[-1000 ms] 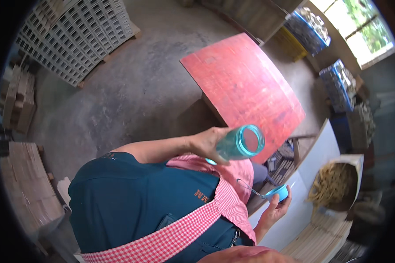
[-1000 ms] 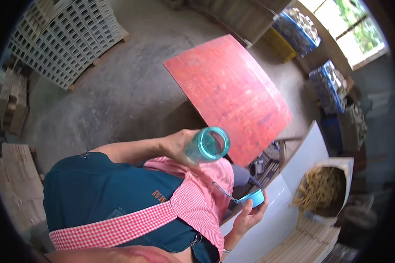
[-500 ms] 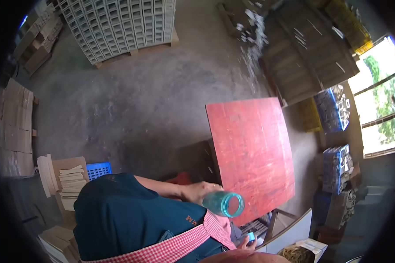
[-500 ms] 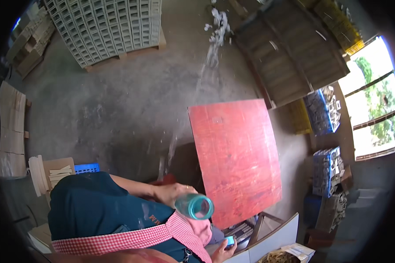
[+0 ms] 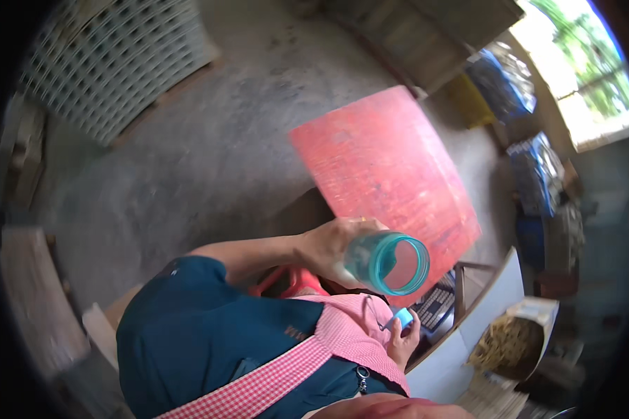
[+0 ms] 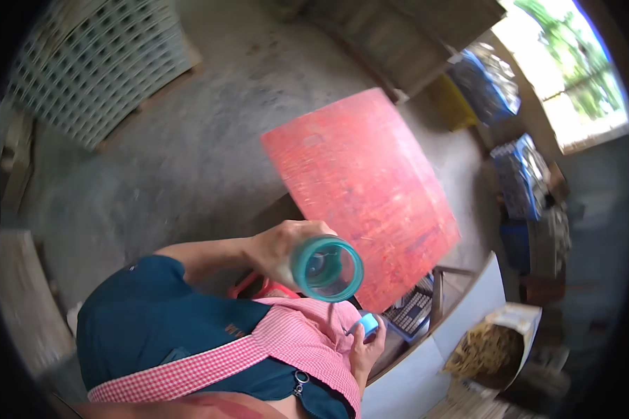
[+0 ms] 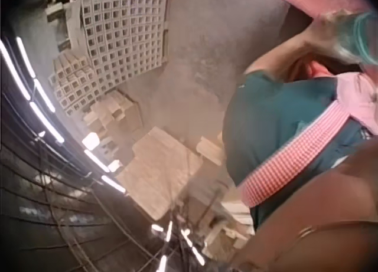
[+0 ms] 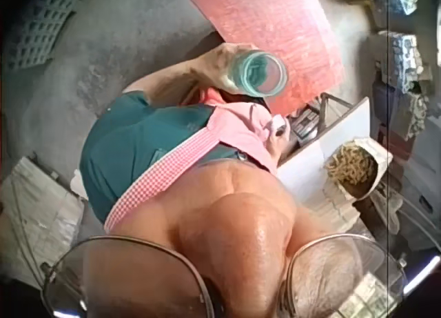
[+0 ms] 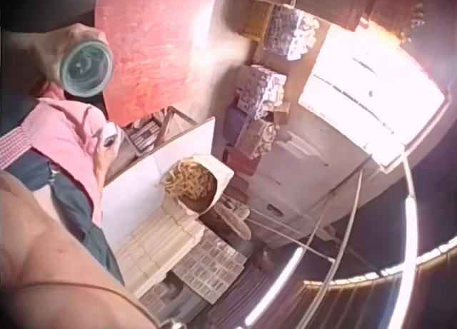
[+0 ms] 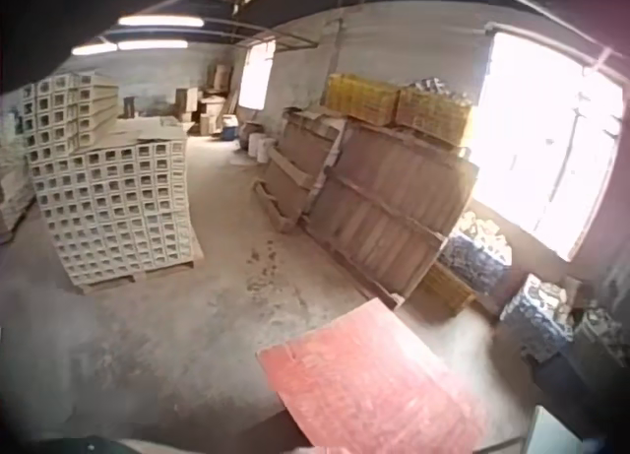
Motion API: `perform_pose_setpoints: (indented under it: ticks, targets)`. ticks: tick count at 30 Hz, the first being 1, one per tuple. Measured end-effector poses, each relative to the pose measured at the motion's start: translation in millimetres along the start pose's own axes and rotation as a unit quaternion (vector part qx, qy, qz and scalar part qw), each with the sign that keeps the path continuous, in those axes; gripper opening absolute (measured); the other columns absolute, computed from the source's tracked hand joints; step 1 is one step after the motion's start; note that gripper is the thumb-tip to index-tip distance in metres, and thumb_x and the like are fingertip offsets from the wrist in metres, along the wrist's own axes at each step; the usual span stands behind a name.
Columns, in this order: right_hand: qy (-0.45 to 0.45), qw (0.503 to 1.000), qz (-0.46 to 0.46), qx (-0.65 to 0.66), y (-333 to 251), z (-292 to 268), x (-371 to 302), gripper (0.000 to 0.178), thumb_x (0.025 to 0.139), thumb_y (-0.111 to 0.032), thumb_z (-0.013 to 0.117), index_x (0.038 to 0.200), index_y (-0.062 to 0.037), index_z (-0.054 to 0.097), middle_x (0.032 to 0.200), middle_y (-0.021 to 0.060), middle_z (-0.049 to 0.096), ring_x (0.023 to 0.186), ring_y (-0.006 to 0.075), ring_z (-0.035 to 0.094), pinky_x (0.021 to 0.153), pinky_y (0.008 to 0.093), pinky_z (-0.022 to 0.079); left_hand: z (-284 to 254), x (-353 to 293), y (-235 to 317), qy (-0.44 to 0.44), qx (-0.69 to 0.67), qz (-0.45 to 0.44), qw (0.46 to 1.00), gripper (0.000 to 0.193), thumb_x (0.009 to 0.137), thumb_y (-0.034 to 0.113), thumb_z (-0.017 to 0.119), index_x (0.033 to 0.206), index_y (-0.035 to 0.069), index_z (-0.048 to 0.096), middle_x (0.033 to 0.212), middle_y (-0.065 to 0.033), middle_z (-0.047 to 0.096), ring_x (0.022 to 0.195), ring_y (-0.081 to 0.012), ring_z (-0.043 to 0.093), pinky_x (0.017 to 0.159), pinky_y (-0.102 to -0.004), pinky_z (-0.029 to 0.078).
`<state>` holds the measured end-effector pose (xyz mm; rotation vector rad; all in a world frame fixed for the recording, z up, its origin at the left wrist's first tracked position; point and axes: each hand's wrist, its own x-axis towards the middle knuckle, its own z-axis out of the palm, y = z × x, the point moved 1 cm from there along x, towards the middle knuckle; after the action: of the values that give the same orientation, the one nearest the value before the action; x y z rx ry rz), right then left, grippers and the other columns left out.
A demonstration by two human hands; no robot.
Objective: Applying glue and using a pneumatic nail gun to assemble wooden slats into boxes.
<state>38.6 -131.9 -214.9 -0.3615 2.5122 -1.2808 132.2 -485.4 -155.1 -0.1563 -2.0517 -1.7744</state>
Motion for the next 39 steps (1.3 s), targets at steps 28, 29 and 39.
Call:
perform_pose_setpoints:
  ticks: [28,29,39]
  targets:
    - [0.495,0.834,0.121,0.211,59.0,-57.8,-307.0,0.036,0.091,-0.024,0.057,0.119,-0.0003,0.062,0.084,0.0073,0.063,0.069,0.0165,0.051,0.063,0.0281,0.044,389.6,52.7,198.8,-0.557,-0.274,0.246,0.745,0.081,0.056,0.022,0.094,0.125,0.003,0.056,0.113,-0.0114,0.064,0.098,-0.0275,0.064,0.088,-0.0399,0.052]
    - [0.484,0.838,0.131,0.217,59.3,-62.1,-319.8,0.035,0.091,-0.023,0.058,0.118,-0.0003,0.063,0.083,0.0067,0.063,0.067,0.0159,0.05,0.062,0.0276,0.043,396.4,43.9,205.9,-0.556,-0.287,0.244,0.741,0.081,0.055,0.022,0.094,0.125,0.004,0.057,0.113,-0.0112,0.064,0.098,-0.0276,0.063,0.088,-0.0399,0.052]
    - [0.502,0.835,0.174,0.147,69.4,-92.1,-366.7,0.032,0.09,-0.019,0.065,0.117,-0.0011,0.064,0.078,0.0041,0.063,0.061,0.0139,0.049,0.057,0.0269,0.041,448.4,26.1,259.5,-0.533,-0.232,0.403,0.707,0.063,0.061,0.011,0.084,0.121,0.01,0.063,0.108,-0.0071,0.064,0.094,-0.0273,0.062,0.083,-0.0397,0.05]
